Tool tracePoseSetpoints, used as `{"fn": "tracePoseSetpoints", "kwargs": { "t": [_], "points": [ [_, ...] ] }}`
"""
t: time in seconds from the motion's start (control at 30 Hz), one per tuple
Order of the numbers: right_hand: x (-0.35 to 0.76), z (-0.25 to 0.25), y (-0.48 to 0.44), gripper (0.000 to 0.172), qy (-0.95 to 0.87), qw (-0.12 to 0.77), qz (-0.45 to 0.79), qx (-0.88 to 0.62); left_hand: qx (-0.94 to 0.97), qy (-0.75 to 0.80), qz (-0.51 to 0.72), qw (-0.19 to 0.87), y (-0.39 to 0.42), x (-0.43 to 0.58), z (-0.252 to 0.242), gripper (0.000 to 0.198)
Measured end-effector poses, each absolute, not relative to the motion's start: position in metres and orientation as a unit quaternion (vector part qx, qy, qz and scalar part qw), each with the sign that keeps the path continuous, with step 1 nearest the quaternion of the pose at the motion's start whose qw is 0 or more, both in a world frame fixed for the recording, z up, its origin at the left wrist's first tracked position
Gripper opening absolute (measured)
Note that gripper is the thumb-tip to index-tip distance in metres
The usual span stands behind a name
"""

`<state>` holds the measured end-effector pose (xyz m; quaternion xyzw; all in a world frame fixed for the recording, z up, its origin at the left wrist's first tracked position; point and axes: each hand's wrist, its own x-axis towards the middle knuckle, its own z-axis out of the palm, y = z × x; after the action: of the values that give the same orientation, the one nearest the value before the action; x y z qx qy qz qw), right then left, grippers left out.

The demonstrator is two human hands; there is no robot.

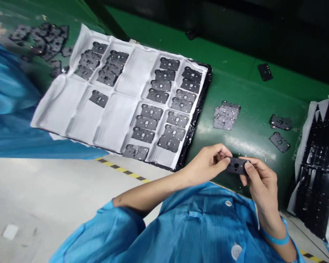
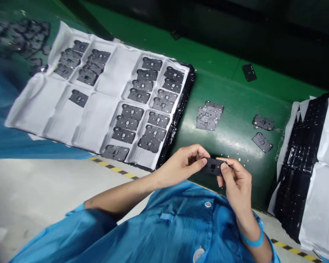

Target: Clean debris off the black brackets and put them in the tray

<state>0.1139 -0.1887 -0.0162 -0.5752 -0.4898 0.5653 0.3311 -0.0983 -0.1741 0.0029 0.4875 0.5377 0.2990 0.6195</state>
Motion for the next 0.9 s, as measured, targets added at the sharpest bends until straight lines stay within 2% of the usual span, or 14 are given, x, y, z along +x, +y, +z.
{"fn": "tracePoseSetpoints", "kwargs": {
  "t": [0.2,0.37,0.5,0.6,0.73,0.9],
  "points": [
    [0.113,-0.020,-0.177,0.032,-0.567,0.318,0.496,-0.576,0.611,0.519,0.248,0.545,-0.147,-0.124,0.007,0.008],
    [0.143,-0.028,-0.148,0.029,-0.641,0.379,0.209,-0.634,0.644,0.576,0.223,0.451,-0.095,-0.144,-0.006,0.004],
    [0.168,-0.040,-0.127,0.045,-0.658,0.330,0.057,-0.674,0.684,0.612,0.172,0.358,-0.068,-0.146,-0.011,0.003],
    [0.176,-0.053,-0.122,0.055,-0.649,0.278,0.049,-0.707,0.722,0.623,0.103,0.282,-0.067,-0.143,-0.009,0.010],
    [0.178,-0.064,-0.123,0.048,-0.639,0.252,0.054,-0.725,0.746,0.629,0.044,0.214,-0.076,-0.144,-0.005,0.020],
    [0.183,-0.067,-0.120,0.049,-0.637,0.248,0.067,-0.727,0.752,0.621,0.090,0.199,-0.096,-0.152,0.002,0.016]
  ]
}}
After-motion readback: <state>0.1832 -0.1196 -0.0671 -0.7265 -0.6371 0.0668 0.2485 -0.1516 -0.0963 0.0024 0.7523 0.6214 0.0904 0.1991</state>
